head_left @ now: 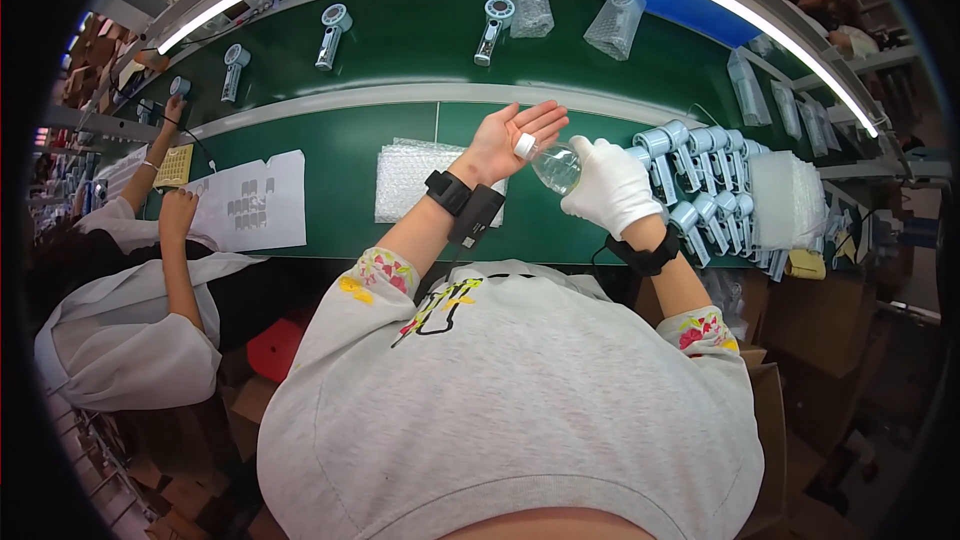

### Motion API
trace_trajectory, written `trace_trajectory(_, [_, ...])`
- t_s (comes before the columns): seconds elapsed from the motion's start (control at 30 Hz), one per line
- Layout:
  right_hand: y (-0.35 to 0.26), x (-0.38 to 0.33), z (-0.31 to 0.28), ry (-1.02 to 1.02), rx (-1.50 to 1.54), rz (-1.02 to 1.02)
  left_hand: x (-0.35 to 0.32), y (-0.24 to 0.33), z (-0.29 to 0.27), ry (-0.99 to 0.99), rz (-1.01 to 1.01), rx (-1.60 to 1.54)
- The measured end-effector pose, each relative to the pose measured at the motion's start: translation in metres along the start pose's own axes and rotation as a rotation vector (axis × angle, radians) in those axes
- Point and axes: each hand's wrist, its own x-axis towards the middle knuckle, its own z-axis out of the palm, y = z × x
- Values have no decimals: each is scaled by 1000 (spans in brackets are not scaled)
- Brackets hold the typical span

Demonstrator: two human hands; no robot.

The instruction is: The person slides fans into plastic sleeves, places them into a cardboard box, and then applies hand sanitizer from a bottle before resuming the task.

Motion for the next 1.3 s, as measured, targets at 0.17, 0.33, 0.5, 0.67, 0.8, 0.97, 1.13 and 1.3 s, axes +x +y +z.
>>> trace_trajectory(0.17, [3, 6, -1, -30, -137, -45, 5, -3, -1, 25, -44, -31])
trace_trajectory(0.33, [10, -3, 7, 89, 13, -44, 2, 0, 2, -13, 36, -33])
trace_trajectory(0.5, [26, 3, 38, 273, 646, -35, -4, 7, 2, -11, 50, -135])
trace_trajectory(0.67, [62, 53, 97, 525, 1238, 104, -3, 11, 5, -74, 101, -224])
trace_trajectory(0.8, [74, 86, 113, 683, 1163, 145, -1, 15, 7, -122, 137, -267])
trace_trajectory(0.97, [77, 51, 110, 630, 1127, 209, -6, 20, 9, -191, 160, -310])
trace_trajectory(1.13, [10, -17, 78, 871, 617, -13, -24, 15, 21, -229, 141, -251])
trace_trajectory(1.3, [-30, -5, 27, 768, 401, -488, -20, -12, 31, -544, 194, -235])
